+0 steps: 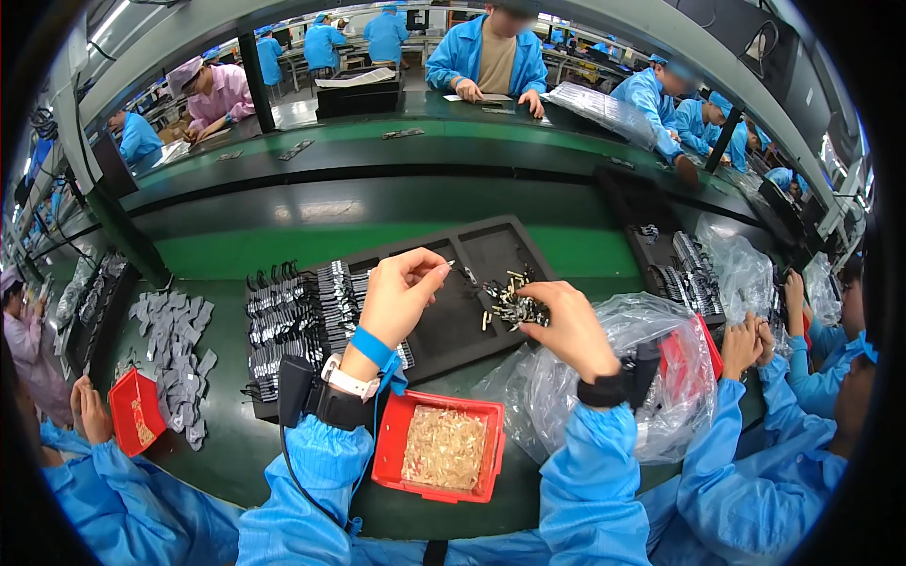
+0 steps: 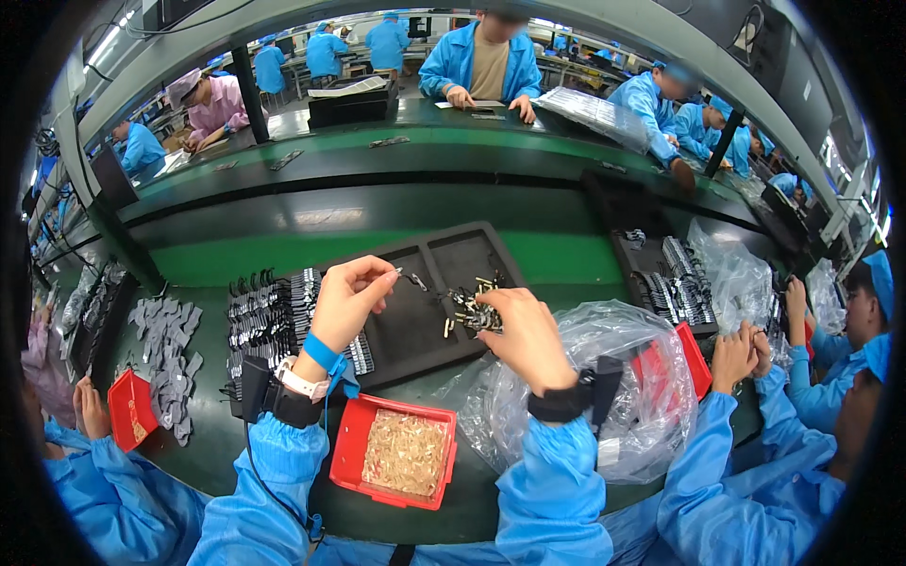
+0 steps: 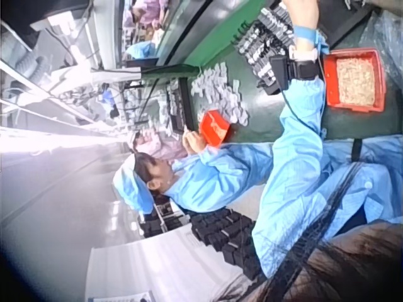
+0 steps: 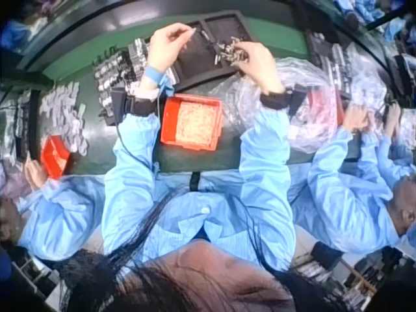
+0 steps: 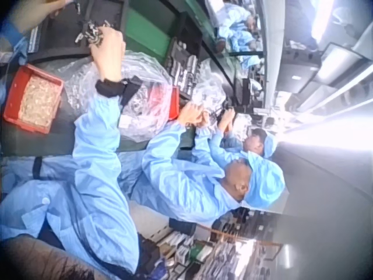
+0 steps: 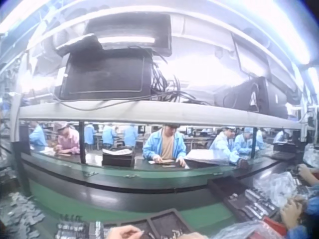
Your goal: The recorder is assembling small plastic and wire components at a manufacturing workstation.
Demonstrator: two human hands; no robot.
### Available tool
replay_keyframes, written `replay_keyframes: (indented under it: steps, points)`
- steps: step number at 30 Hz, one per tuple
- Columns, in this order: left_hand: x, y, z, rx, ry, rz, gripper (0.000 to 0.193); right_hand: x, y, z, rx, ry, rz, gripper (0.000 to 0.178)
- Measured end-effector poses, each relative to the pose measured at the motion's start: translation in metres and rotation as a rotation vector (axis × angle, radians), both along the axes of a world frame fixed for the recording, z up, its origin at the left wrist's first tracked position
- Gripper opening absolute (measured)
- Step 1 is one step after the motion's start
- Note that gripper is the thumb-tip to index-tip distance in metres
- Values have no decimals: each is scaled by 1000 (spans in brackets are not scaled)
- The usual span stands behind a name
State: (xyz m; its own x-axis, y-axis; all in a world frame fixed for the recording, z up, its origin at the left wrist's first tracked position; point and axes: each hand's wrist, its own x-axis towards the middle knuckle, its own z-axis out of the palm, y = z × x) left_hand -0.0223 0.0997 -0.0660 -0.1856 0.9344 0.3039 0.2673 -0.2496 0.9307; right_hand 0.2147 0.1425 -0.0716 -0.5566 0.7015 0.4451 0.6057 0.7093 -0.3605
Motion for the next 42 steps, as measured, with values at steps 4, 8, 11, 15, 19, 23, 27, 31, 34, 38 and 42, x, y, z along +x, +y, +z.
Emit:
replay_keyframes:
  steps: [4, 8, 11, 15, 19, 23, 27, 31, 34, 38, 42]
  points:
    - [-9, -6, 0, 13, -8, -7, 14, 28, -46, 36, -102, 8, -111, 24]
    - [-18, -14, 8, 44, -32, -1, 13, 71, -68, 26, -230, -320, -432, 19]
    - [-25, -17, 11, 164, -11, 15, 12, 95, -69, -14, -232, -468, -452, 23]
    - [-35, -31, 31, 187, -11, 56, 12, 89, -71, -43, 122, -337, -334, 30]
    - [-50, -48, 46, 174, -199, 49, 14, 92, -72, -51, -168, -272, -366, 27]
    - [-54, -54, 51, 172, -228, 60, 15, 95, -71, -56, -286, -238, -369, 24]
    - [-49, -57, 56, 179, -228, 80, 21, 94, -73, -53, -172, -209, -295, 30]
    - [-46, -57, 58, 163, -269, 54, 21, 97, -71, -54, -114, -185, -219, 40]
    - [-47, -57, 55, 183, -272, 24, 17, 102, -65, -56, -515, -74, -305, 45]
    - [-46, -58, 52, 184, -265, -10, 15, 98, -64, -51, -613, -37, -408, 45]
    - [-46, -58, 51, 165, -224, -40, 17, 102, -60, -65, -281, -87, -322, 45]
